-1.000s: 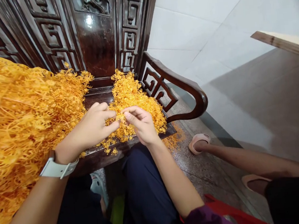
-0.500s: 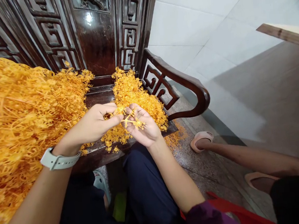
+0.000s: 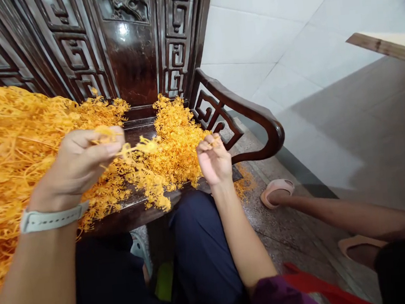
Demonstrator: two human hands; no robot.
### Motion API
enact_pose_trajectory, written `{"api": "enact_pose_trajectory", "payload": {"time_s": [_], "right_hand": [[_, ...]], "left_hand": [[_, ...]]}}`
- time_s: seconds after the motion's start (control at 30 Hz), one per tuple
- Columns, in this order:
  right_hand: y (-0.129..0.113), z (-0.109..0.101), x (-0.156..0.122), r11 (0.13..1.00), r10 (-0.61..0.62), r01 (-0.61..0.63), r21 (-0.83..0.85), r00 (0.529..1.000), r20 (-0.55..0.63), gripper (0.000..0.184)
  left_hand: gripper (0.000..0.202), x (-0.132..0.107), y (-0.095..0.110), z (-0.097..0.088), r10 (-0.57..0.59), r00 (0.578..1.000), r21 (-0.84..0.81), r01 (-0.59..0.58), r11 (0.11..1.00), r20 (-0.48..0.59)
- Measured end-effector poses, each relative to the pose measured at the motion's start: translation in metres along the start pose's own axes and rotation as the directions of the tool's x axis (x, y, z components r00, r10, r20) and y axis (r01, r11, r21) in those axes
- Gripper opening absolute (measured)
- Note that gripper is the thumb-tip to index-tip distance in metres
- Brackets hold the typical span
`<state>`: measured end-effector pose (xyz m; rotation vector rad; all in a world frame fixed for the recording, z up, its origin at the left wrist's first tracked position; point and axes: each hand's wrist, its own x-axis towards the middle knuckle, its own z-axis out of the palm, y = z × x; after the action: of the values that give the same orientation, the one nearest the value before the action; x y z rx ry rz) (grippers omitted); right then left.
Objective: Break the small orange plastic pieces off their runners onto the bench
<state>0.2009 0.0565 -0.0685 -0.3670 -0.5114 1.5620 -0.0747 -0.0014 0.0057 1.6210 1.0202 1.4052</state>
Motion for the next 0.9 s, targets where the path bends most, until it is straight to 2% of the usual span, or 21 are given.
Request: {"api": "enact_pose_trajectory", "payload": {"time_s": [0.03, 0.07, 0.13, 0.17, 0.23, 0.3, 0.37, 0.4, 0.53, 0.6, 0.67, 0.77, 0.83, 0.9], "right_hand": [[0.002, -0.01, 0.005, 0.996, 0.011, -0.017, -0.093, 0.998, -0.062, 0.027], [0.005, -0.017, 0.008, 0.982, 0.035, -0.054, -0.184, 0.994, -0.104, 0.024], [0.014, -0.025, 0.01, 0.932, 0.075, -0.109, -0.345, 0.991, -0.112, 0.026], [0.018, -0.025, 0.01, 0.899, 0.066, -0.094, -0.428, 0.995, -0.079, 0.029], [0.023, -0.02, 0.007, 0.788, -0.023, 0.035, -0.615, 0.999, 0.028, 0.028], [0.023, -0.012, 0.002, 0.607, -0.129, 0.196, -0.77, 0.981, 0.148, 0.026], [0.02, -0.002, -0.005, 0.478, -0.198, 0.316, -0.82, 0.948, 0.25, 0.027], [0.019, 0.002, -0.01, 0.465, -0.202, 0.359, -0.809, 0.933, 0.298, 0.03], [0.017, 0.015, -0.025, 0.526, -0.097, 0.47, -0.708, 0.861, 0.499, 0.027], [0.019, 0.018, -0.028, 0.567, -0.056, 0.446, -0.693, 0.86, 0.508, 0.016], [0.021, 0.021, -0.03, 0.652, -0.025, 0.332, -0.682, 0.908, 0.418, 0.013], [0.021, 0.027, -0.033, 0.812, 0.102, 0.073, -0.579, 0.959, 0.265, 0.024], [0.02, 0.033, -0.037, 0.887, 0.209, -0.084, -0.453, 0.95, 0.233, 0.03], [0.019, 0.036, -0.039, 0.91, 0.302, -0.204, -0.362, 0.924, 0.236, 0.033]], "left_hand": [[0.052, -0.002, -0.002, -0.007, -0.007, 0.999, -0.058, 0.005, 0.998, -0.044], [0.05, -0.003, -0.005, -0.011, -0.026, 0.999, -0.084, 0.022, 0.996, -0.041], [0.045, -0.003, -0.007, -0.011, -0.079, 0.997, -0.004, 0.079, 0.997, 0.025], [0.042, -0.002, -0.007, -0.007, -0.107, 0.992, 0.074, 0.101, 0.992, 0.072], [0.042, 0.002, -0.005, 0.008, -0.164, 0.97, 0.209, 0.126, 0.97, 0.179], [0.04, 0.007, -0.003, 0.024, -0.219, 0.941, 0.28, 0.144, 0.949, 0.258], [0.038, 0.01, -0.002, 0.038, -0.269, 0.911, 0.311, 0.17, 0.935, 0.312], [0.038, 0.011, -0.003, 0.042, -0.29, 0.896, 0.322, 0.179, 0.93, 0.338], [0.029, 0.013, -0.012, 0.05, -0.334, 0.839, 0.345, 0.19, 0.919, 0.43], [0.025, 0.014, -0.015, 0.051, -0.347, 0.812, 0.348, 0.191, 0.918, 0.469], [0.024, 0.014, -0.015, 0.051, -0.343, 0.802, 0.341, 0.186, 0.922, 0.49], [0.028, 0.014, -0.009, 0.054, -0.297, 0.795, 0.289, 0.16, 0.944, 0.529], [0.032, 0.015, -0.006, 0.055, -0.265, 0.779, 0.243, 0.148, 0.959, 0.568], [0.035, 0.016, -0.004, 0.054, -0.251, 0.763, 0.215, 0.149, 0.965, 0.596]]}}
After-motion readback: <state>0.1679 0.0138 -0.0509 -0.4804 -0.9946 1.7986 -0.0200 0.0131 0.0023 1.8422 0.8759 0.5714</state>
